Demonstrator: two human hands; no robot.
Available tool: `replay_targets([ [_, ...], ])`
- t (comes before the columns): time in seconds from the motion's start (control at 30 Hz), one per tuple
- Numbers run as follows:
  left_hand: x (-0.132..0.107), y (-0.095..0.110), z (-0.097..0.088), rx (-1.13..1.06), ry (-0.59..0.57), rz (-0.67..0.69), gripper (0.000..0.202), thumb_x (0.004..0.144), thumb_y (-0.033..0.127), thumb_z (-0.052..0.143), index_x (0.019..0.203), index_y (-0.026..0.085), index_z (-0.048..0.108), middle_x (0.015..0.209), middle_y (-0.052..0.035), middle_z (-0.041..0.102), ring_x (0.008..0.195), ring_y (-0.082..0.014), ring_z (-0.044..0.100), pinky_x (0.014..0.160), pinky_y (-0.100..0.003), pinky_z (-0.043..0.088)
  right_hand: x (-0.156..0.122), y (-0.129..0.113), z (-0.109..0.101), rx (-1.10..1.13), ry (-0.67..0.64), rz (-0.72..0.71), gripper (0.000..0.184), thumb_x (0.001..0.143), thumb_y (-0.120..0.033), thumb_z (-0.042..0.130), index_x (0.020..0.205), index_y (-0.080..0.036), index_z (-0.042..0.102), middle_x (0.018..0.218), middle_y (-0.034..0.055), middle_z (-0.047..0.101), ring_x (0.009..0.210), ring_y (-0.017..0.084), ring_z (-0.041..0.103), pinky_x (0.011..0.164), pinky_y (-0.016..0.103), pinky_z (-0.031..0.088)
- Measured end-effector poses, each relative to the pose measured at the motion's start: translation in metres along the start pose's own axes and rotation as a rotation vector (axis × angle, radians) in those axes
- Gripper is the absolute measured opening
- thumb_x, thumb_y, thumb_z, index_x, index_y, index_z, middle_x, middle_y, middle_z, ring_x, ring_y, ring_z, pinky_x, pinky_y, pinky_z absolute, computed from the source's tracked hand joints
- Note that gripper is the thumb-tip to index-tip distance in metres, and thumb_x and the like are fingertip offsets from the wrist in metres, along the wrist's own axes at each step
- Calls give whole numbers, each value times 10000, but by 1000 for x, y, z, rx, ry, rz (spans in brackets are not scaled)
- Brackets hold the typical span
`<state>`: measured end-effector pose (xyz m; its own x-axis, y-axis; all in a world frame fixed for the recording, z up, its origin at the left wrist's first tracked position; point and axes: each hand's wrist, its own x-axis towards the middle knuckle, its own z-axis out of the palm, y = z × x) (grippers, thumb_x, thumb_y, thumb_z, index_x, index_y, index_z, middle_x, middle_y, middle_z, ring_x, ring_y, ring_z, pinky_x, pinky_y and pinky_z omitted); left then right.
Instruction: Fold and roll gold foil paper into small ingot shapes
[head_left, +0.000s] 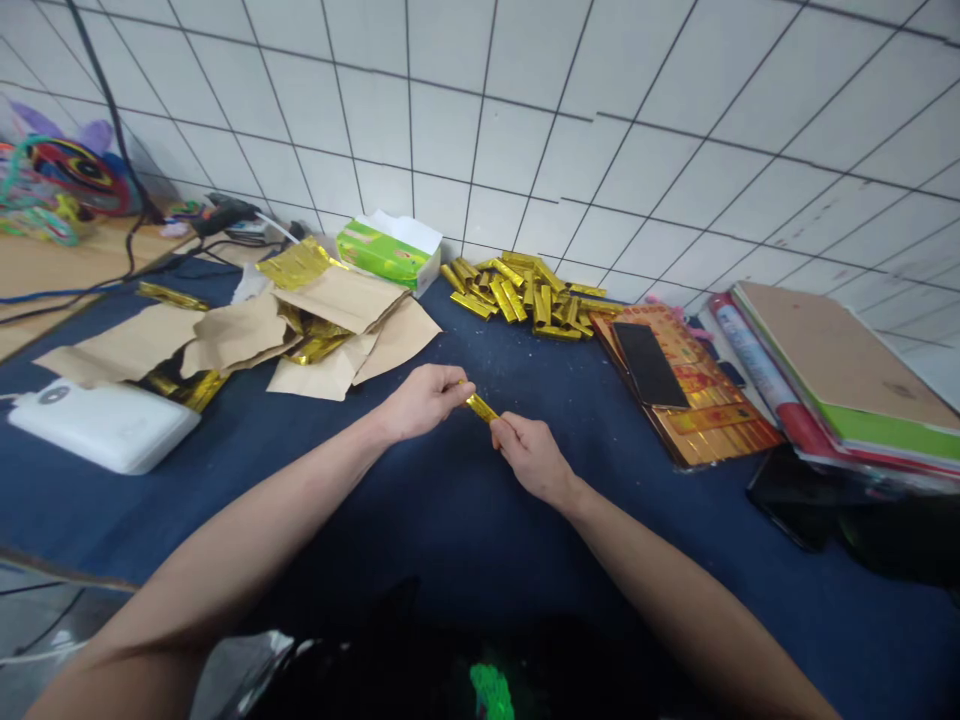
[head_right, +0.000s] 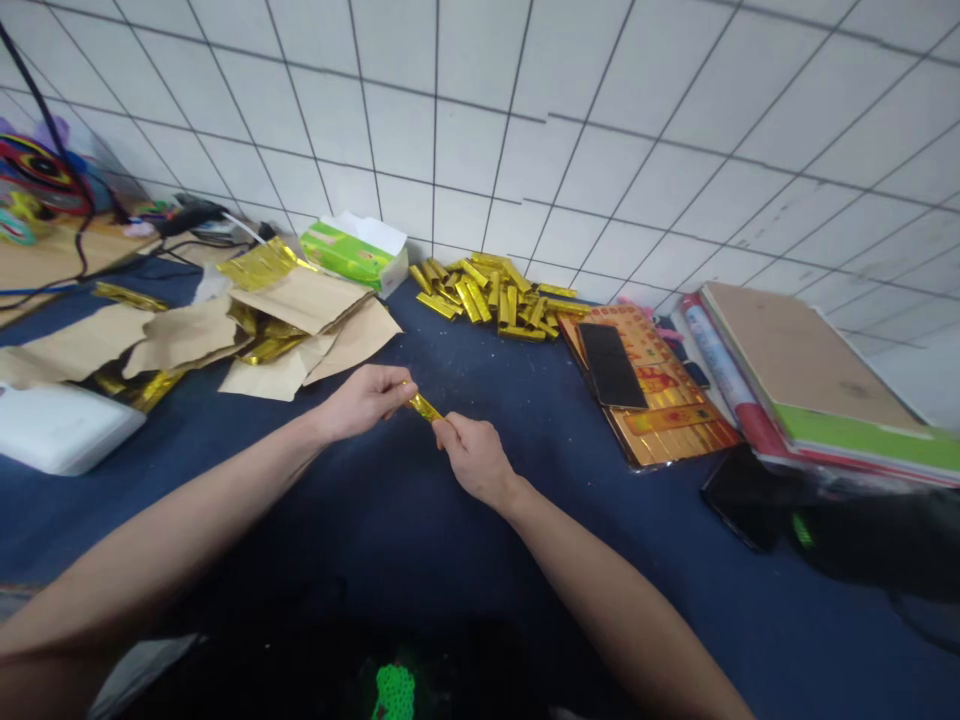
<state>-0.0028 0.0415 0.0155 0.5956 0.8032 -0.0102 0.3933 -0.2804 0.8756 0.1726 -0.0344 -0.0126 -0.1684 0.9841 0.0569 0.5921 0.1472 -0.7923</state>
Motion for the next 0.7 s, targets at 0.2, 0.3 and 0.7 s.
replay_targets([
  [0.2, -1, 2, 2, -6, -79, -70, 381, 831, 467, 390, 648, 158, 517, 471, 40, 454, 446, -85, 402, 469, -207, 314, -1, 10, 3, -449, 143, -182, 398, 918, -355, 298, 615, -185, 494, 498, -8, 508, 450, 104, 454, 498, 245, 283],
  [0.3, 0, 1, 0, -24, -116, -163, 460, 849, 511, 323, 638, 156, 526, 453, 29, 462, 442, -94, 421, 479, -218, 331, 0, 15, 3, -659, 260, -262, 411, 925, -349, 308, 633, -174, 537, 562, 33, 589, 492, 120, 501, 527, 259, 298],
  [0.7, -11, 17, 20, 234, -109, 79, 168, 812, 179, 423, 686, 178, 533, 624, 33, 564, 598, -102, 520, 577, -216, 352, -2, 6, 2, -255, 4, -137, 299, 901, -348, 354, 720, -192, 533, 605, -8, 569, 529, 106, 513, 544, 230, 349],
])
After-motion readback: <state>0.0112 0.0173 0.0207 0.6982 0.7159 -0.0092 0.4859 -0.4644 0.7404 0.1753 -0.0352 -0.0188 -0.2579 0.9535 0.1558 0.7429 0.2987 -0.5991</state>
